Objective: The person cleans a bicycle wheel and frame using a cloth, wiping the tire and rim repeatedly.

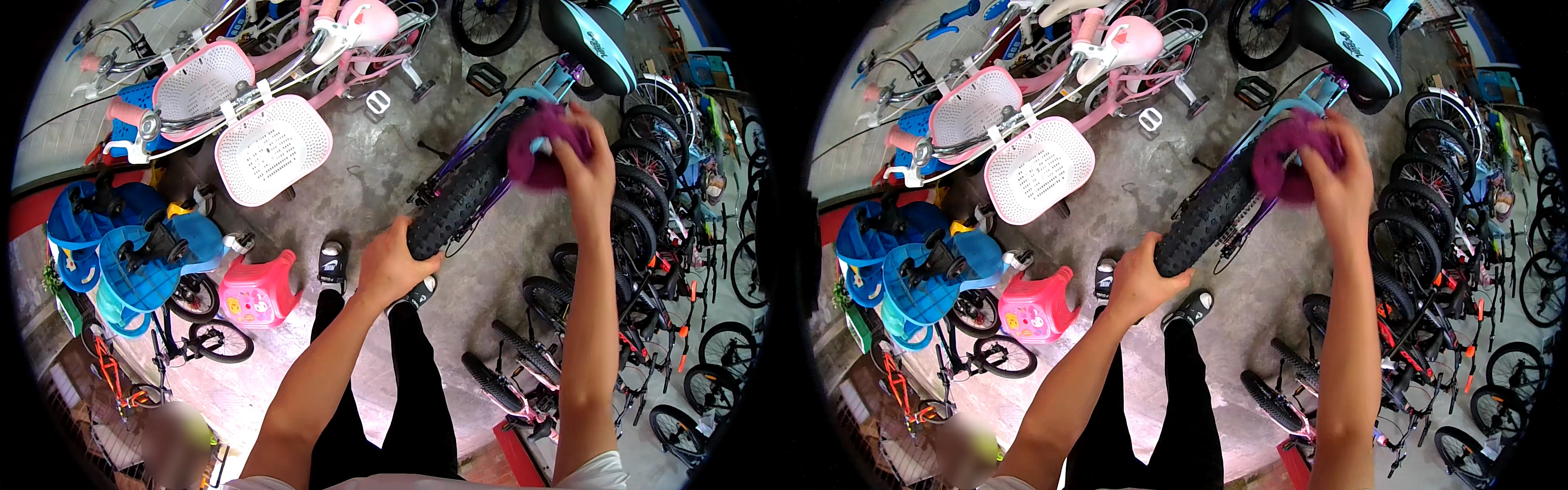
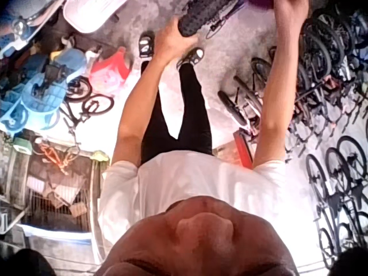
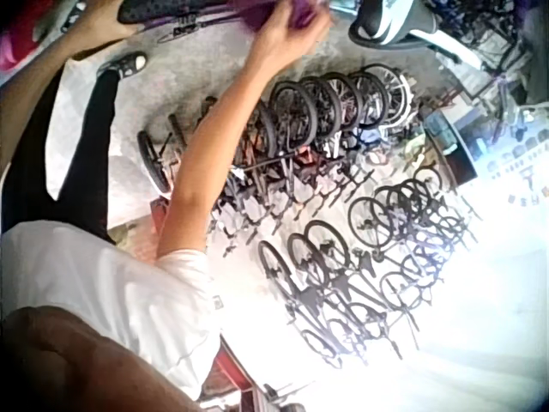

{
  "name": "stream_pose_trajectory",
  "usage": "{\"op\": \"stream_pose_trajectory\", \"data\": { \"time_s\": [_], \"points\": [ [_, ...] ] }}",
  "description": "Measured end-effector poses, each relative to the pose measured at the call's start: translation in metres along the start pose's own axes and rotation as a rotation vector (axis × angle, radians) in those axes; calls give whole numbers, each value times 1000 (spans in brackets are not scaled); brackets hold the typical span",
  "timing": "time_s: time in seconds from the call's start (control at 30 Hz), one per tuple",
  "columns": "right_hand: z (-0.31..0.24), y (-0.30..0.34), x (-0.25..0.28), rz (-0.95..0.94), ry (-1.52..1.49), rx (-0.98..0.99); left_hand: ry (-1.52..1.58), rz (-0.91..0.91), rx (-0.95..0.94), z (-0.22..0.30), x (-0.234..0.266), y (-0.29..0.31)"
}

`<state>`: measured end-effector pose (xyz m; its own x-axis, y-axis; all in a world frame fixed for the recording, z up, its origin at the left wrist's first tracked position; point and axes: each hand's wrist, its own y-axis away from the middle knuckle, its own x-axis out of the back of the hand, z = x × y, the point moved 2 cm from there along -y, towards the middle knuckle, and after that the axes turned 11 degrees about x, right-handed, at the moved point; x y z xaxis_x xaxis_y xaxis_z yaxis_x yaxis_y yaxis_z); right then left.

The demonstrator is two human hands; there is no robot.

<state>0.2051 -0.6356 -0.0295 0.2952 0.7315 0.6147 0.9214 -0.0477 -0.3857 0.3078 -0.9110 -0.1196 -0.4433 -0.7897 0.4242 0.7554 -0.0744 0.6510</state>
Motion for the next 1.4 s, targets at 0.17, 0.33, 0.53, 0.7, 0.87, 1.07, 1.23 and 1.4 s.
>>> {"op": "stream_pose_trajectory", "data": {
  "time_s": [0.17,0.33,0.53,0.7,0.87,1.07,1.23,1.4],
  "points": [
    [16,-10,-52,-298,162,-127,-39,6,26,15,6,-5],
    [-67,62,-81,-260,42,274,-34,-12,-33,-1,0,-10],
    [-119,139,-70,-425,-546,-23,133,-18,-128,-38,-4,-5],
    [-85,181,-32,92,-907,-583,85,39,-169,-34,-6,-3],
    [-37,148,-23,637,-779,-669,-18,73,-82,-64,-1,21],
    [-20,128,-26,860,-783,-603,-20,199,-71,-123,-8,39],
    [11,85,3,824,-878,-409,-13,228,-109,-116,-8,57],
    [60,11,-5,574,-661,-323,2,276,-189,-61,-24,45]
  ]
}}
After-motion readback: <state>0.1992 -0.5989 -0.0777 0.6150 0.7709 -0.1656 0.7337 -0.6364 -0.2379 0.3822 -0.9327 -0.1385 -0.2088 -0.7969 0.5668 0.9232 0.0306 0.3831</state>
